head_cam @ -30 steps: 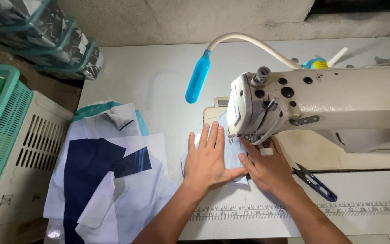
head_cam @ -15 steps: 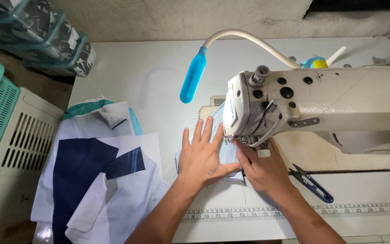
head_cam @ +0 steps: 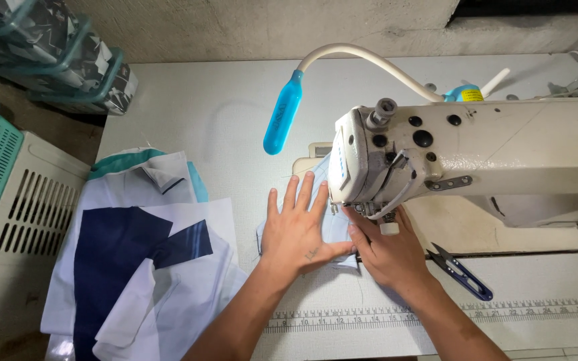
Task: Trimming excess threads from fabric pieces using a thread nipper and organizing the pieces at a sewing workstation.
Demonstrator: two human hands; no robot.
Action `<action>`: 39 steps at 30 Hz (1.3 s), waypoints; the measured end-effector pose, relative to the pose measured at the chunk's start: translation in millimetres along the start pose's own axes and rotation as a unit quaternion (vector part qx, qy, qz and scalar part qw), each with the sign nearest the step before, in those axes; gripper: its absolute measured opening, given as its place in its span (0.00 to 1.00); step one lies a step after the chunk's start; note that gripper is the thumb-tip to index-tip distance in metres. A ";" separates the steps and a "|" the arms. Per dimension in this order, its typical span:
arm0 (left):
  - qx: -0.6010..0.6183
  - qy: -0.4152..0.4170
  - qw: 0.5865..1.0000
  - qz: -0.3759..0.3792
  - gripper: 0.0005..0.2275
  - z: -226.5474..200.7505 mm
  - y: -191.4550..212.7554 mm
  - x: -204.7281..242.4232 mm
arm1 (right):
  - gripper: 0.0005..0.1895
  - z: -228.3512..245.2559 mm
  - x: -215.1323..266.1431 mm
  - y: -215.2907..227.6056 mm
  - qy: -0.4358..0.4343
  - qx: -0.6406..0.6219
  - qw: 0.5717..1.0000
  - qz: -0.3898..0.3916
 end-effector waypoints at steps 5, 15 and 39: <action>0.005 0.000 1.000 -0.006 0.58 2.0 -1.1 -2.8 | 0.26 -15.9 7.0 -20.2 -0.009 0.002 1.000 0.014; 0.005 0.002 1.000 -0.007 0.58 4.4 -0.6 -11.2 | 0.28 -38.4 33.9 -50.4 -0.018 -0.030 0.998 0.054; -0.060 -0.127 0.990 -0.001 0.37 46.5 18.8 -58.0 | 0.23 31.8 6.1 24.9 0.160 -0.062 0.985 0.014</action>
Point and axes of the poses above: each hand's wrist, its own x-axis away from the middle knuckle, its own y-axis out of the back of the hand, z = x × y, the point moved 4 cm from there along -x, towards the middle knuckle, and after that the axes turned 9 degrees about y, right-handed, at the moved point
